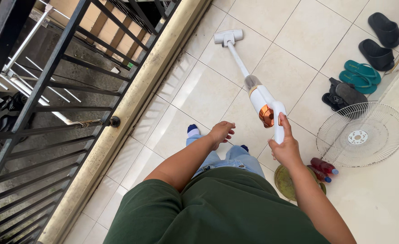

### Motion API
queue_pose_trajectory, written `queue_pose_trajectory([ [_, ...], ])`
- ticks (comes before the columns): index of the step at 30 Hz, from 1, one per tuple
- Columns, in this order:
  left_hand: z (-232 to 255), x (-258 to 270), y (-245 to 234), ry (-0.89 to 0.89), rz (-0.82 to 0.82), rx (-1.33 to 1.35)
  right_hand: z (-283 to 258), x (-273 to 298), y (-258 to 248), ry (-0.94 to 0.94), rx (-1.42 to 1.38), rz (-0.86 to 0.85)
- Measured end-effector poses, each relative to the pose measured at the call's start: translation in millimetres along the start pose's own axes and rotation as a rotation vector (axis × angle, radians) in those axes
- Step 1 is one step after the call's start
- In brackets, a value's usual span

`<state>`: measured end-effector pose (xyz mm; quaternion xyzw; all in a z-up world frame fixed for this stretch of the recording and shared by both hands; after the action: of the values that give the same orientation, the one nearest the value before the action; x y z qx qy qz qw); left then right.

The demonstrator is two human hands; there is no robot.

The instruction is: The person uses a cordless stick vacuum to clean a tiled floor in a hallway or landing area. They move the vacuum back and forth across the floor, navigating around a fan, several pairs of shoes, and a water dispenser.

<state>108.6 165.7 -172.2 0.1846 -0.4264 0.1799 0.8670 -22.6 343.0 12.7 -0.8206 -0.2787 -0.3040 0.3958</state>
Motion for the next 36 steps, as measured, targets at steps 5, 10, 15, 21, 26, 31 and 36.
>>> queue_pose_trajectory([
  [5,55.4,39.2,-74.5,0.058,-0.023,-0.063,-108.7,-39.5,72.9,-0.147,-0.187,-0.08],
  [10,107.8,71.7,-120.2,0.15,-0.098,-0.007,-153.0,-37.5,164.1,-0.123,-0.308,-0.217],
  [15,121.0,112.6,-139.3,0.179,-0.269,0.118,-150.8,23.3,229.0,-0.215,-0.339,-0.406],
  [21,150.6,75.3,-146.4,0.211,-0.229,0.245,-173.1,-12.2,234.6,-0.141,-0.389,-0.403],
  [26,189.5,8.7,-155.0,0.251,-0.088,0.146,-205.4,-50.4,211.8,-0.098,-0.439,-0.458],
  [31,180.1,10.0,-202.5,0.259,0.038,0.088,-192.0,-34.4,192.5,0.042,-0.267,-0.498],
  [36,130.3,83.0,-289.3,0.198,0.077,0.004,-151.3,-29.1,175.8,0.183,-0.328,-0.408],
])
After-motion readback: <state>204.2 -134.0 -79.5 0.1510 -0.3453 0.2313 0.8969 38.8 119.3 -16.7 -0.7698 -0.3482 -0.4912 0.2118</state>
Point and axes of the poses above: each hand's wrist, its own x-axis away from the middle knuckle, its own y-axis out of the palm, z = x × y, the point moved 3 cm from there along -x, towards the middle knuckle, and after that the axes turned 9 degrees about y, right-handed, at the moved point
